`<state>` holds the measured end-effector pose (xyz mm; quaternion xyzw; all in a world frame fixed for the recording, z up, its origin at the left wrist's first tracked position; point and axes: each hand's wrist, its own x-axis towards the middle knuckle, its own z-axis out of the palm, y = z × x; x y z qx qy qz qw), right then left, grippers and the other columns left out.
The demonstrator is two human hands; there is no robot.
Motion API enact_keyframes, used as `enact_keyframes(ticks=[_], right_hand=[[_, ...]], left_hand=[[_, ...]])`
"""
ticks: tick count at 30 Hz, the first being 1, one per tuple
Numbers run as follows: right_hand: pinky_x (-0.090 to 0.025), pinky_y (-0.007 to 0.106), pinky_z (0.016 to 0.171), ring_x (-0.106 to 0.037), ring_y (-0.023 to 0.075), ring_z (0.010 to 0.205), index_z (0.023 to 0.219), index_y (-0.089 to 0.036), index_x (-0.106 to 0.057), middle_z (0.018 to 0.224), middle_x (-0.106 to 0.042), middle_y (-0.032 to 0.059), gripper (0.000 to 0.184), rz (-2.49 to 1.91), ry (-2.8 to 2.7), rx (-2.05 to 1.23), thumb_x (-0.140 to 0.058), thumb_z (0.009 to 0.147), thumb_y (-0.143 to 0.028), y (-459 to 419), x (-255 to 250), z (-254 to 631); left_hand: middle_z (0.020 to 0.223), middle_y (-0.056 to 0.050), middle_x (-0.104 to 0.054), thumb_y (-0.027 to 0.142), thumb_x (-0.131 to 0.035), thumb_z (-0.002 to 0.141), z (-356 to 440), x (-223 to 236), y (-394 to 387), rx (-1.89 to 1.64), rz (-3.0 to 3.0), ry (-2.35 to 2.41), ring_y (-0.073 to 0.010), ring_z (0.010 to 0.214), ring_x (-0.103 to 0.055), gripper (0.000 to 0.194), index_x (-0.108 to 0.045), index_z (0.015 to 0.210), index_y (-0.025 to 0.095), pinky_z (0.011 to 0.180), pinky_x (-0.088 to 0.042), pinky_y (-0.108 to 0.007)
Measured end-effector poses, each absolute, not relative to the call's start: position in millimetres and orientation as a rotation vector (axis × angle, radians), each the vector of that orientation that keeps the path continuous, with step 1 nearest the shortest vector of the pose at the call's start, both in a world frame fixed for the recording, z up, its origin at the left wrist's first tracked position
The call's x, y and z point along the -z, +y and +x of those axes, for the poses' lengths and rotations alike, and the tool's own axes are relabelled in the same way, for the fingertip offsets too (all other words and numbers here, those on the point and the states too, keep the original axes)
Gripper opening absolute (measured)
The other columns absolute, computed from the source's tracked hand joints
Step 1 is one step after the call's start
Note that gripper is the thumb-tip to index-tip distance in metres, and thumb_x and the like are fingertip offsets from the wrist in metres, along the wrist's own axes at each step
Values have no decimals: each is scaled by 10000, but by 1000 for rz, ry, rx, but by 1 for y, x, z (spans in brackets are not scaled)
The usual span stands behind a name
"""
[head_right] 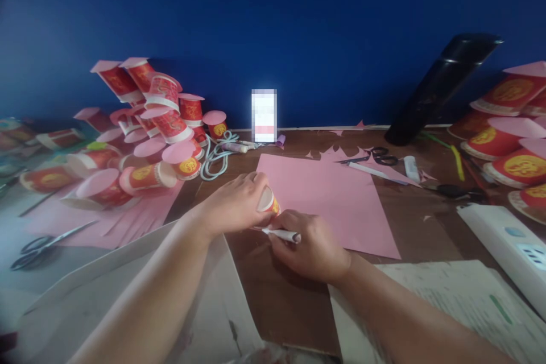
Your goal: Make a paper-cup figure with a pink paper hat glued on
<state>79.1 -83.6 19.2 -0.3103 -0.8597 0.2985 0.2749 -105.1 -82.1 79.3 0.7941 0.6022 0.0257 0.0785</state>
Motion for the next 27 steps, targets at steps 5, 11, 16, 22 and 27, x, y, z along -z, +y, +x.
enact_keyframes(ticks=[5,11,16,22,27], right_hand=[[-418,215,526,-558,111,570,758,-207,-617,655,-641,-16,104,-1159,-2146,-1029,-562,808,-280,-79,-20,81],[-385,202,474,-539,109,519,725,-201,-641,570,-611,-35,109,-1361,-2015,-1097,-580,755,-285,-69,-25,84],[-371,208,455,-544,120,508,684,-184,-656,557,-609,-18,128,-1374,-1988,-1033,-597,724,-290,-60,-29,87],[-383,231,474,-562,142,519,685,-176,-649,540,-611,-5,212,-1498,-1995,-1061,-578,763,-360,-51,-28,85],[-386,246,499,-565,148,553,721,-161,-652,593,-633,12,295,-1510,-2001,-970,-572,782,-439,-42,-22,84]], left_hand=[[1091,-149,-599,494,-503,831,-105,-80,-83,-78,2393,1788,-312,1009,-590,411,-473,1055,151,819,-469,-410],[1108,-141,-597,508,-516,811,-105,-79,-83,-96,2373,1808,-304,1024,-588,417,-471,1051,169,841,-465,-408],[1092,-151,-601,481,-516,799,-105,-78,-83,-101,2385,1805,-313,1005,-594,412,-469,1050,158,827,-474,-416],[1093,-143,-601,418,-517,780,-105,-79,-83,-91,2397,1817,-316,997,-595,381,-470,1055,159,817,-475,-410],[1104,-141,-595,409,-523,766,-104,-81,-83,-78,2369,1819,-308,999,-592,374,-468,1044,164,825,-476,-404]])
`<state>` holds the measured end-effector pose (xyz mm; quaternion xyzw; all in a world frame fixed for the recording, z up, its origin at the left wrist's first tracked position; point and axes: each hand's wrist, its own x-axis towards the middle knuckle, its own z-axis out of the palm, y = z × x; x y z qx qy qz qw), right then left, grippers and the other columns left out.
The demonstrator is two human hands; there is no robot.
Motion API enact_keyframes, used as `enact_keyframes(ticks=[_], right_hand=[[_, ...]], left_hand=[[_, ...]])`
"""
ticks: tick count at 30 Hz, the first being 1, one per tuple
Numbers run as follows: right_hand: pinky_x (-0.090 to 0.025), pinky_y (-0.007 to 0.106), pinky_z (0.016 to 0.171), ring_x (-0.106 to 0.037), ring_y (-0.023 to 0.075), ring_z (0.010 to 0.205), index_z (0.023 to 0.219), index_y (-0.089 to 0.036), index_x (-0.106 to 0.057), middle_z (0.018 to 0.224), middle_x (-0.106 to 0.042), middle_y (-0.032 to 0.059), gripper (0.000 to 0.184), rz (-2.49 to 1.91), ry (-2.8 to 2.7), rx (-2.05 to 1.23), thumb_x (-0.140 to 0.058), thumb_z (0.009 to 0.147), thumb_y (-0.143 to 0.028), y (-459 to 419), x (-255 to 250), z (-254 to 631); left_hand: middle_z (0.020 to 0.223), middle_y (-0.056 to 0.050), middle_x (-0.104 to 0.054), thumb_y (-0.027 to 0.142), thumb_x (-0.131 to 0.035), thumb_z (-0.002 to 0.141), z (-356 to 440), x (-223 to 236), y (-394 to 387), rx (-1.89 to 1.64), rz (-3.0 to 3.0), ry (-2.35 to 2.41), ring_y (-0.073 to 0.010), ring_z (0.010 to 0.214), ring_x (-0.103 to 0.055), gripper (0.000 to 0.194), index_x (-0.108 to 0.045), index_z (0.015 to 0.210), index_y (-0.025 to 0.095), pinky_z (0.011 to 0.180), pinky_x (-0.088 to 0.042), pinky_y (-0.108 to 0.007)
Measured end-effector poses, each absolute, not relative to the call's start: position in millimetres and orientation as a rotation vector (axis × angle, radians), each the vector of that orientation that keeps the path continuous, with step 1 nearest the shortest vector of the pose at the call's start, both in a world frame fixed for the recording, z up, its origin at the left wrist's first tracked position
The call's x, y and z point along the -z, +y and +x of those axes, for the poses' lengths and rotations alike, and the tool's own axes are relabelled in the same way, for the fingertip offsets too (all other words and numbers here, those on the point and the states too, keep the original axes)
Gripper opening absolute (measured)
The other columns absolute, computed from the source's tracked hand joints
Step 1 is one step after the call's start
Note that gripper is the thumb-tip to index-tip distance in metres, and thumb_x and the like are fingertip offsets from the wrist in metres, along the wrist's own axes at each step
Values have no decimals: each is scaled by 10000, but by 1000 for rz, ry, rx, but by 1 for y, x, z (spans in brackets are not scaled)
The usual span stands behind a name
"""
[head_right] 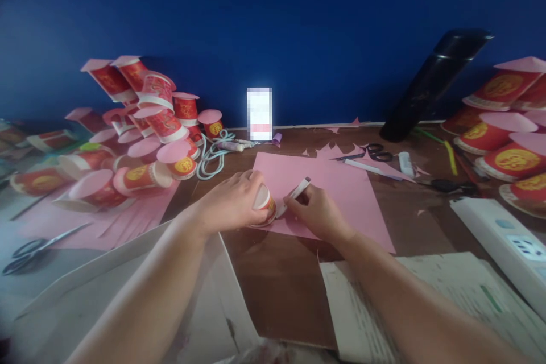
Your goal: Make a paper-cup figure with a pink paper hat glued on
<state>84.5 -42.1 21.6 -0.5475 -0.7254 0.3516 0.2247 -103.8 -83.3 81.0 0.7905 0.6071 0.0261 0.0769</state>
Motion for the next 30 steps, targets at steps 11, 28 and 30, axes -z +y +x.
enact_keyframes(ticks=[11,28,30], right_hand=[[-341,251,509,-518,138,559,698,-158,-634,591,-593,3,367,-1589,-1950,-855,-559,773,-510,-23,-17,85],[-392,218,501,-564,126,522,660,-156,-620,561,-625,19,217,-1587,-1898,-1053,-561,753,-343,0,-22,54],[-396,214,505,-565,124,531,649,-156,-618,574,-630,20,201,-1570,-1892,-1084,-562,743,-324,2,-22,48]], left_hand=[[1062,-136,-601,411,-522,763,-102,-82,-83,-46,2385,1827,-303,997,-594,370,-474,1029,158,826,-474,-396],[1073,-138,-603,419,-531,767,-105,-76,-82,-113,2403,1804,-304,971,-597,392,-476,1051,154,801,-482,-402],[1071,-141,-604,405,-532,772,-105,-77,-82,-114,2403,1799,-304,985,-594,397,-477,1069,148,816,-478,-403]])
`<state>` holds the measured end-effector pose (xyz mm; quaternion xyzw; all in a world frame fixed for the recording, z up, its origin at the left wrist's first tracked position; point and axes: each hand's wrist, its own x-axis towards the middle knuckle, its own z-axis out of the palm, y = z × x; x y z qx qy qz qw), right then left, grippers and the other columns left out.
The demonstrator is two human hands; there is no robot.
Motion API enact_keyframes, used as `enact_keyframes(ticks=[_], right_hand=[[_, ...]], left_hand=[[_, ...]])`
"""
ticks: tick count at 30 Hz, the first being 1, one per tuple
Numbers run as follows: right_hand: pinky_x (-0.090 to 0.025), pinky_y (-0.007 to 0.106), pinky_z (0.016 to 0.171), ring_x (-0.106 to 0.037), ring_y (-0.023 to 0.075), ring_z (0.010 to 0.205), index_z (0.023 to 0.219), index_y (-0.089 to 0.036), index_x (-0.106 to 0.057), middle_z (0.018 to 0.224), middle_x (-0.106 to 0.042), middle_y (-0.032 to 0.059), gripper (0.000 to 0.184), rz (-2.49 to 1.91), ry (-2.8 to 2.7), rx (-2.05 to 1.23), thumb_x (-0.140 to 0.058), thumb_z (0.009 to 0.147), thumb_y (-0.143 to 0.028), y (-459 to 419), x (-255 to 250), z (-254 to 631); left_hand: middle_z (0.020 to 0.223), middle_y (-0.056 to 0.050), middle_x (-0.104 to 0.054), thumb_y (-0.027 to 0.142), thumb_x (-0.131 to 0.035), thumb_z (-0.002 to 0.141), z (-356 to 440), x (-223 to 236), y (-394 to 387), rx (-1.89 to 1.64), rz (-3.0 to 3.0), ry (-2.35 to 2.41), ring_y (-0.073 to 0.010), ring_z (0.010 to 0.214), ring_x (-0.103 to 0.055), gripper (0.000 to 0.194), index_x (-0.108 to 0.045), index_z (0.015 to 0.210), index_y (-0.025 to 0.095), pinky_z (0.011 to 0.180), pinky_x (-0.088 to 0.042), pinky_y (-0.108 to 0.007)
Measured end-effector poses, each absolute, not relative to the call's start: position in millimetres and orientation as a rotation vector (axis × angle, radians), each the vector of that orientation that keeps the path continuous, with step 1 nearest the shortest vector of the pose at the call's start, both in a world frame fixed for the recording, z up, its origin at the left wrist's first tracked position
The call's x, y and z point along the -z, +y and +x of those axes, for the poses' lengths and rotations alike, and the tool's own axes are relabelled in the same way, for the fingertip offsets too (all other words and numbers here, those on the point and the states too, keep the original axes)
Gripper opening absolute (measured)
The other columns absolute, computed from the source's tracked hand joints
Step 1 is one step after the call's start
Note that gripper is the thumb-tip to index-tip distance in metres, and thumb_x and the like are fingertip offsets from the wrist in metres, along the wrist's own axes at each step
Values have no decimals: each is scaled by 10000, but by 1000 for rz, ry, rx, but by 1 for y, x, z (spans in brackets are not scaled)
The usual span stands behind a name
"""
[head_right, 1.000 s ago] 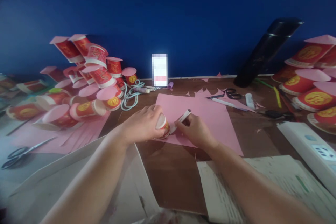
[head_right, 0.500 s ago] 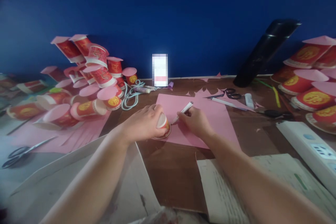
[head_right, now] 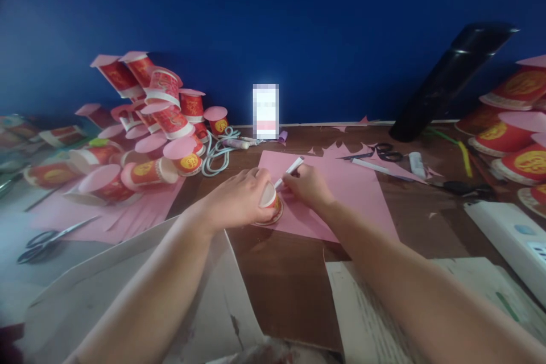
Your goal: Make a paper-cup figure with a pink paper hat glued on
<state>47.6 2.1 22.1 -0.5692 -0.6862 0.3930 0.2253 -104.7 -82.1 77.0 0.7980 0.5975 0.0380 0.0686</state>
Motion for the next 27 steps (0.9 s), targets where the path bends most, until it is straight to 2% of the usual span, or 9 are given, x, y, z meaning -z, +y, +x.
enact_keyframes(ticks=[7,12,19,27], right_hand=[[-354,215,494,-478,100,497,593,-167,-563,484,-520,-14,207,-1553,-1952,-1168,-580,733,-319,6,-28,31],[-304,211,444,-405,80,470,599,-172,-517,501,-474,-31,192,-1458,-2023,-1351,-600,698,-314,17,-31,24],[-282,207,412,-353,69,452,606,-171,-484,528,-433,-39,117,-1200,-2174,-1611,-575,678,-190,35,-31,9],[-251,213,414,-316,61,461,457,-163,-434,505,-396,-47,222,-977,-2460,-1691,-596,588,-85,58,-33,-14]], left_hand=[[1119,-138,-592,399,-557,776,-104,-80,-83,-108,2368,1797,-293,1038,-562,435,-477,1120,145,871,-463,-398],[1174,-143,-560,420,-557,789,-104,-79,-83,-110,2359,1792,-292,1087,-523,462,-466,1145,139,917,-444,-403],[1193,-146,-530,454,-522,822,-104,-77,-83,-121,2403,1814,-302,1111,-490,424,-481,1093,132,939,-429,-419],[1220,-152,-501,468,-551,813,-105,-77,-85,-131,2401,1813,-301,1111,-482,410,-462,1051,146,929,-429,-441]])
